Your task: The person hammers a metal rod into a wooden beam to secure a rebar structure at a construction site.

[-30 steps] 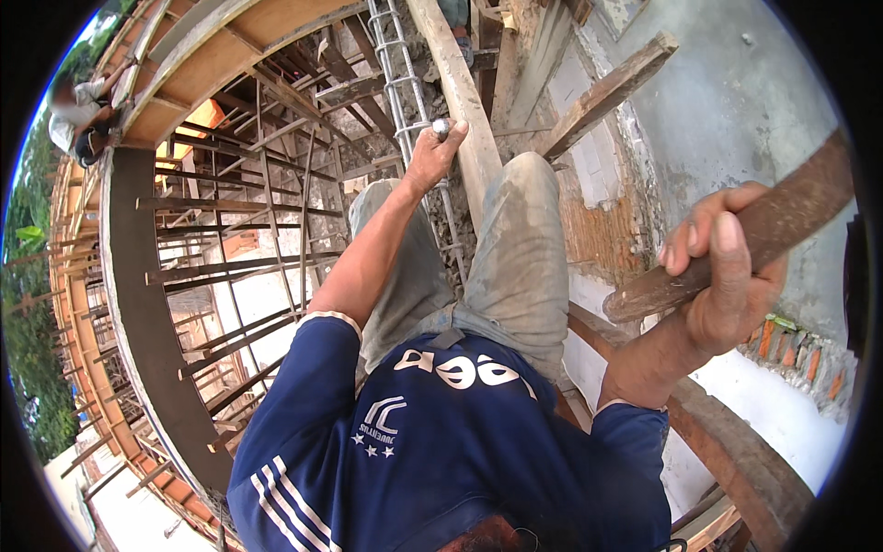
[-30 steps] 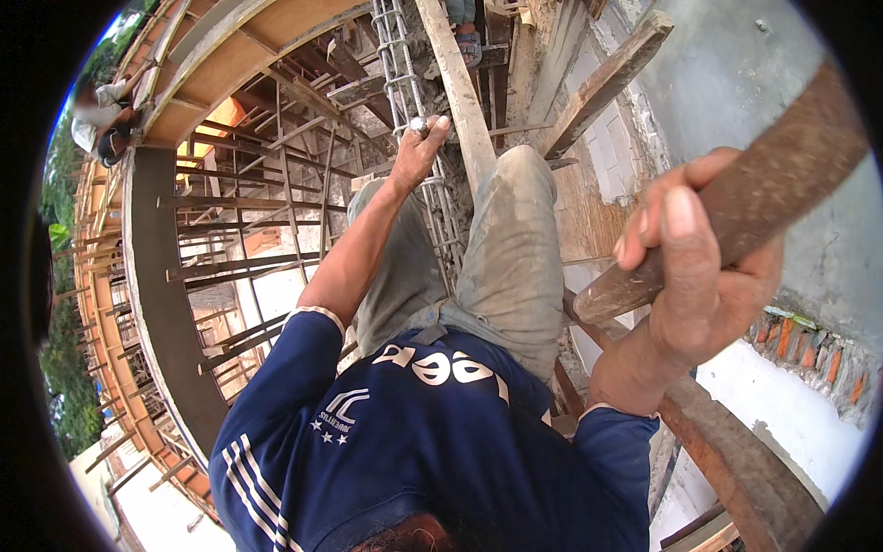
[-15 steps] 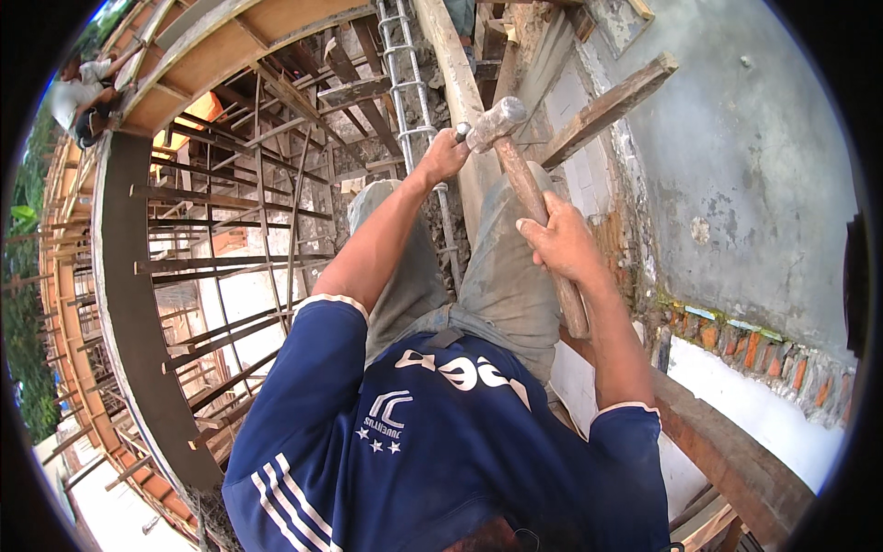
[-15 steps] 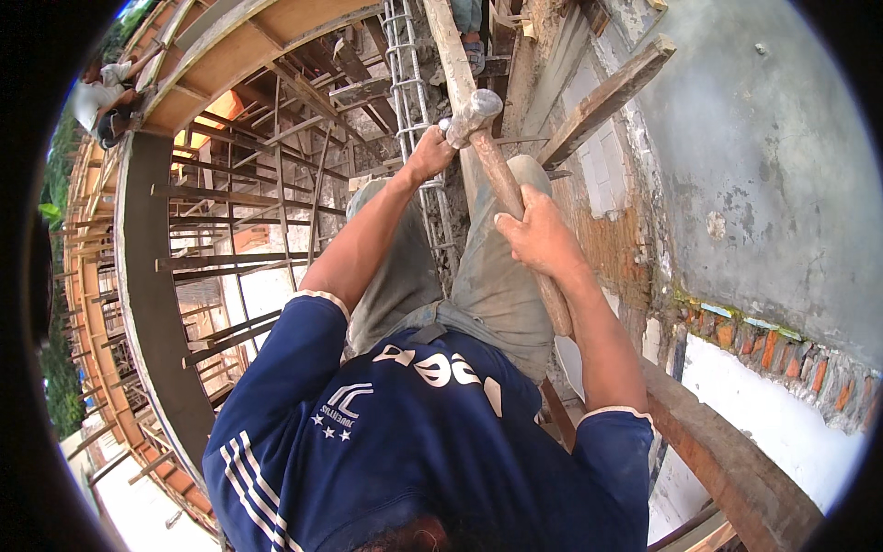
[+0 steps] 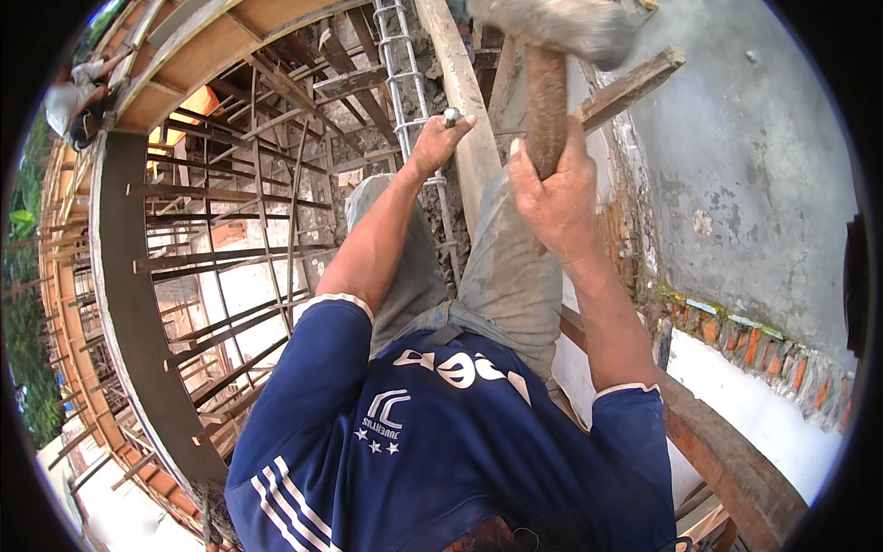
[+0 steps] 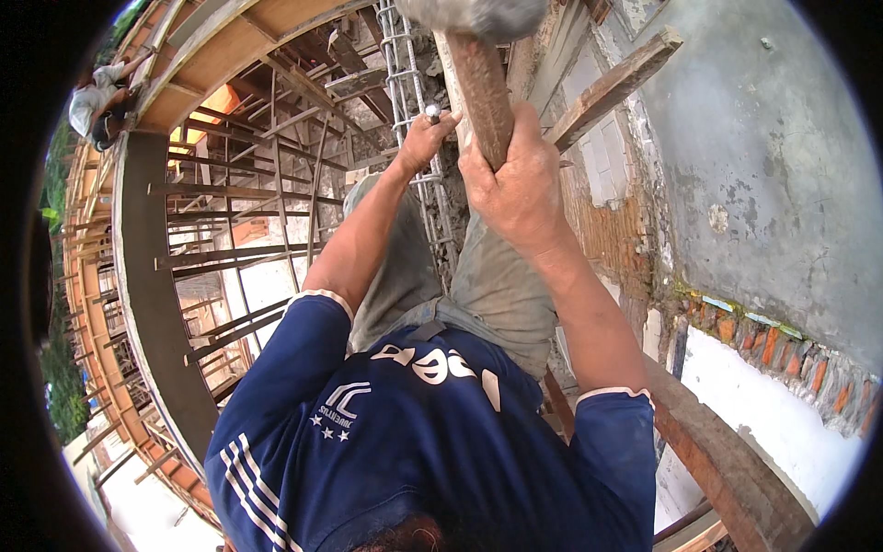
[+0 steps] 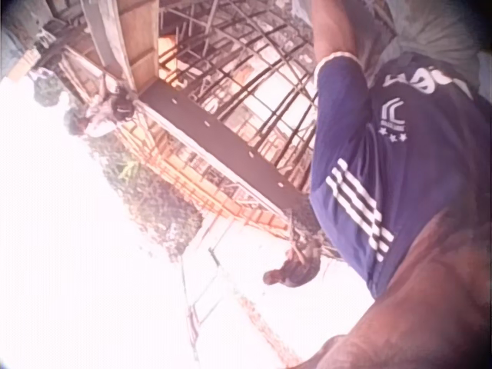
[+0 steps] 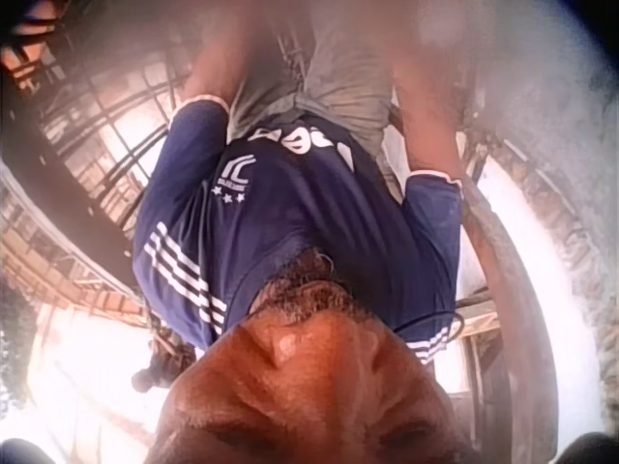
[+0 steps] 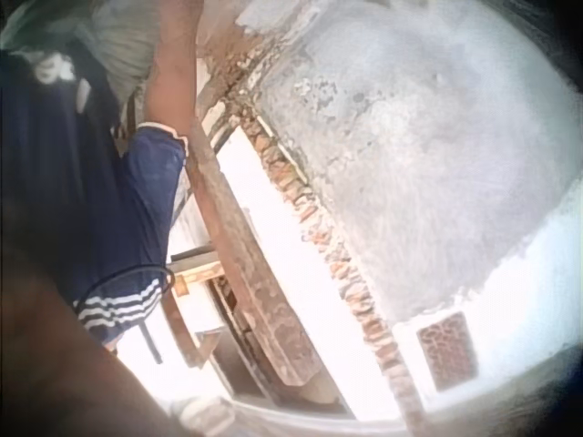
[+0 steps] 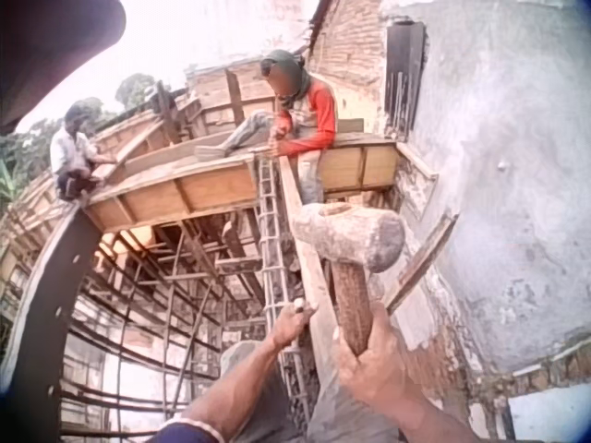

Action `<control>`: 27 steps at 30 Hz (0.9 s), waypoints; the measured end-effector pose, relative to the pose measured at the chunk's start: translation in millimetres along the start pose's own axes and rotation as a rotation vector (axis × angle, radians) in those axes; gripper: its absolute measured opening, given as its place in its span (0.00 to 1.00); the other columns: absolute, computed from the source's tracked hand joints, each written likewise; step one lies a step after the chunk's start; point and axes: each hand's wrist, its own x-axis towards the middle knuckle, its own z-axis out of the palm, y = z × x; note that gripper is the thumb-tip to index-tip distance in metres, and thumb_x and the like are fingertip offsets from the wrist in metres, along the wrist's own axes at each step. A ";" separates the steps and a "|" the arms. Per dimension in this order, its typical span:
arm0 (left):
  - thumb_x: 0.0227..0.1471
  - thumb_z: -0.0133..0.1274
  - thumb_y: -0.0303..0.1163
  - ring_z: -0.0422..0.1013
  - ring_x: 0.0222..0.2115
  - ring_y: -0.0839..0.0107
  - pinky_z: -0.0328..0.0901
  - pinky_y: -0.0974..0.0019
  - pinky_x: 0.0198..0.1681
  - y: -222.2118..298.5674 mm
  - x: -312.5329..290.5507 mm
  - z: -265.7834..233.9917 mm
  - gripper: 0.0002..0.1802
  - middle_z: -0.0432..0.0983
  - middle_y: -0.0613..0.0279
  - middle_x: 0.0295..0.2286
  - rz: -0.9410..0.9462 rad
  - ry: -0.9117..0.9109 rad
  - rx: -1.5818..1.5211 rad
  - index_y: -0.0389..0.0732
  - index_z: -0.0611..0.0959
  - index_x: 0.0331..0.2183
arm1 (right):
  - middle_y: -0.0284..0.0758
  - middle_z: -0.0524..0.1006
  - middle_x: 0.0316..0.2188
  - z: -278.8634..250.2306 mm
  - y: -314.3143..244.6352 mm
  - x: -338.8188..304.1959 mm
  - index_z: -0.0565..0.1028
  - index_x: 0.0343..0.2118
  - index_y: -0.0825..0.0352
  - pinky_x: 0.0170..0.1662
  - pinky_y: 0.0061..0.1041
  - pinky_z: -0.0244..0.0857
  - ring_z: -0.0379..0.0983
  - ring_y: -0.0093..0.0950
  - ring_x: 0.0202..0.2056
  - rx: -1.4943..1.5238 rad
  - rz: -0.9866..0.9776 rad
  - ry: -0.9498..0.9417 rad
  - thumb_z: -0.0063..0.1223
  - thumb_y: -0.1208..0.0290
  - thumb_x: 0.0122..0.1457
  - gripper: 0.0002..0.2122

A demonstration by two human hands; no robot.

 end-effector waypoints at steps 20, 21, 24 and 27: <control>0.55 0.55 0.48 0.58 0.19 0.70 0.60 0.56 0.25 -35.0 24.9 -62.1 0.28 0.63 0.55 0.13 -0.004 0.352 -0.023 0.29 0.77 0.22 | 0.29 0.68 0.17 57.2 61.8 -152.4 0.67 0.33 0.67 0.15 0.22 0.61 0.65 0.19 0.13 0.030 0.921 -0.259 0.51 0.74 0.59 0.06; 0.55 0.54 0.48 0.60 0.19 0.69 0.61 0.55 0.26 -34.2 46.6 -66.5 0.29 0.64 0.53 0.14 0.002 0.395 -0.066 0.28 0.77 0.22 | 0.30 0.69 0.17 56.3 59.1 -144.1 0.66 0.32 0.68 0.15 0.23 0.61 0.66 0.20 0.13 0.009 0.922 -0.271 0.52 0.74 0.59 0.07; 0.56 0.53 0.50 0.61 0.19 0.68 0.61 0.54 0.26 -43.9 91.3 -74.6 0.31 0.66 0.53 0.13 -0.038 0.389 0.080 0.28 0.77 0.19 | 0.29 0.69 0.18 49.3 73.6 -131.2 0.68 0.34 0.68 0.16 0.21 0.61 0.66 0.19 0.14 -0.036 0.898 -0.316 0.52 0.72 0.59 0.07; 0.57 0.52 0.51 0.60 0.19 0.72 0.60 0.57 0.24 -49.1 100.7 -65.1 0.32 0.65 0.59 0.13 -0.015 0.355 -0.014 0.30 0.76 0.17 | 0.30 0.69 0.17 35.7 76.4 -104.4 0.67 0.34 0.70 0.15 0.22 0.61 0.67 0.19 0.14 0.046 0.871 -0.308 0.53 0.74 0.58 0.07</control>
